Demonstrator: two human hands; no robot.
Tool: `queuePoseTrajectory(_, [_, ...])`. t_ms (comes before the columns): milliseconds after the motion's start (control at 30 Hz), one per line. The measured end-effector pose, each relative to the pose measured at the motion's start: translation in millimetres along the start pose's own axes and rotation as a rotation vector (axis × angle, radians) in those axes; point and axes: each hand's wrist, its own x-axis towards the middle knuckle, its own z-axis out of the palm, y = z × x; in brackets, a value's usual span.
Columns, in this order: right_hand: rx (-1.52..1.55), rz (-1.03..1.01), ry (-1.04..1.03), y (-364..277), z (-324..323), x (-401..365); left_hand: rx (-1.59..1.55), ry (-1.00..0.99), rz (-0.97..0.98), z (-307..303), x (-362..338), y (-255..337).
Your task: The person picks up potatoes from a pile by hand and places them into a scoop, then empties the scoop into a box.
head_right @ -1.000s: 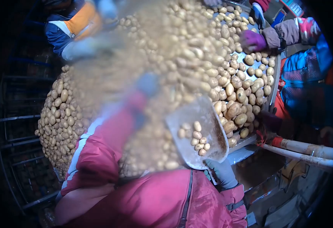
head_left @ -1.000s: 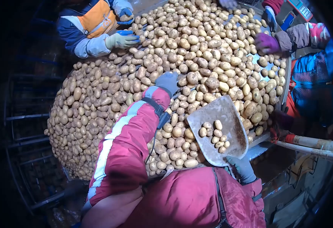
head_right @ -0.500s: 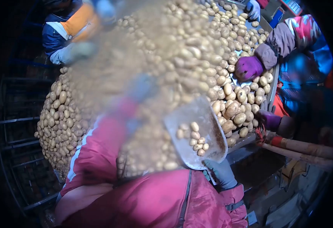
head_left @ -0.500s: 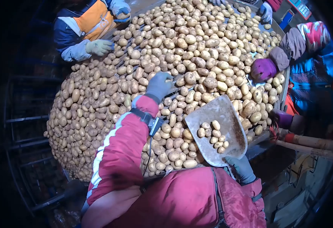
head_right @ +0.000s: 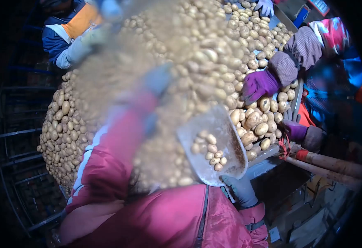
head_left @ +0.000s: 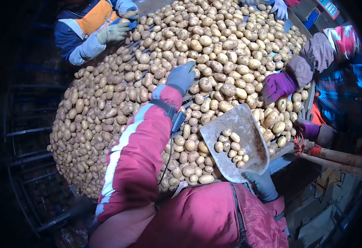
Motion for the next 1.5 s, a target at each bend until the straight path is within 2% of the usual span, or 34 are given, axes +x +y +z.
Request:
queuePoseTrajectory(100, [-0.03, 0.03, 0.02, 0.0, -1.9, -3.4, 0.059, -0.08, -0.065, -3.9, 5.2, 6.9])
queuePoseTrajectory(133, [-0.053, 0.054, 0.027, -0.8, -3.0, -2.7, 0.03, -0.009, 0.058, 23.9, 16.6, -34.2])
queuePoseTrajectory(233, [-0.029, -0.021, 0.028, 3.6, -1.3, -1.8, -0.126, 0.034, 0.097, -5.1, 0.8, -57.4])
queuePoseTrajectory(300, [-0.04, 0.007, 0.031, 6.6, -6.5, -0.8, -0.194, 0.048, 0.106, -20.0, -19.5, -50.5])
queuePoseTrajectory(367, [-0.069, 0.034, 0.016, 6.3, -4.8, 1.2, 0.049, -0.193, -0.106, -46.7, -41.3, -28.5])
queuePoseTrajectory(400, [-0.052, 0.031, 0.011, 3.8, -2.0, 0.7, 0.347, -0.218, 0.17, -15.1, -43.2, -60.7])
queuePoseTrajectory(433, [-0.038, 0.028, 0.01, 1.7, -0.8, 0.1, 0.345, -0.212, 0.164, -1.9, -48.2, -68.8])
queuePoseTrajectory(500, [-0.033, 0.006, 0.004, 3.6, -2.5, 1.8, 0.338, -0.005, 0.211, 22.5, -58.3, -69.7])
queuePoseTrajectory(567, [-0.026, -0.01, -0.011, 3.3, -2.6, -0.1, 0.402, -0.062, 0.198, 22.5, -57.3, -58.9])
queuePoseTrajectory(633, [-0.039, 0.035, 0.011, -1.2, -1.1, -0.3, 0.477, -0.156, 0.078, 7.9, -51.9, -41.1])
queuePoseTrajectory(667, [-0.041, 0.028, 0.013, 0.4, -3.4, 0.3, 0.503, -0.09, 0.159, 16.0, -51.0, -51.8])
queuePoseTrajectory(767, [0.011, 0.011, 0.005, 8.6, -8.4, 2.2, 0.414, -0.128, 0.21, 13.7, -57.5, -60.2])
queuePoseTrajectory(833, [-0.124, 0.079, 0.026, 6.4, -9.4, 3.4, 0.369, -0.073, 0.241, 17.0, -62.3, -64.0])
queuePoseTrajectory(900, [-0.081, 0.059, 0.033, 4.9, -2.7, 4.2, 0.331, -0.04, 0.291, 22.2, -59.5, -62.4])
queuePoseTrajectory(1033, [-0.061, 0.063, 0.032, 3.8, -6.7, 4.0, 0.337, -0.094, 0.128, 47.6, -37.5, -45.4])
queuePoseTrajectory(1167, [-0.085, 0.093, 0.037, 2.7, -8.5, 3.1, 0.407, -0.035, 0.222, 84.5, -36.3, -86.5])
queuePoseTrajectory(1200, [-0.042, 0.049, 0.029, 0.7, -3.2, 2.3, 0.423, -0.023, 0.264, 90.1, -39.4, -98.0])
queuePoseTrajectory(1300, [-0.021, 0.032, 0.035, 2.1, -3.2, 3.0, 0.375, -0.052, 0.373, 61.5, -55.4, -86.1])
queuePoseTrajectory(1367, [-0.057, 0.06, 0.037, 6.4, -8.8, 3.7, 0.266, -0.039, 0.346, 41.4, -65.1, -71.5])
queuePoseTrajectory(1500, [-0.058, 0.023, 0.012, 8.4, -11.6, 5.1, 0.319, -0.027, 0.26, 37.6, -51.8, -58.3])
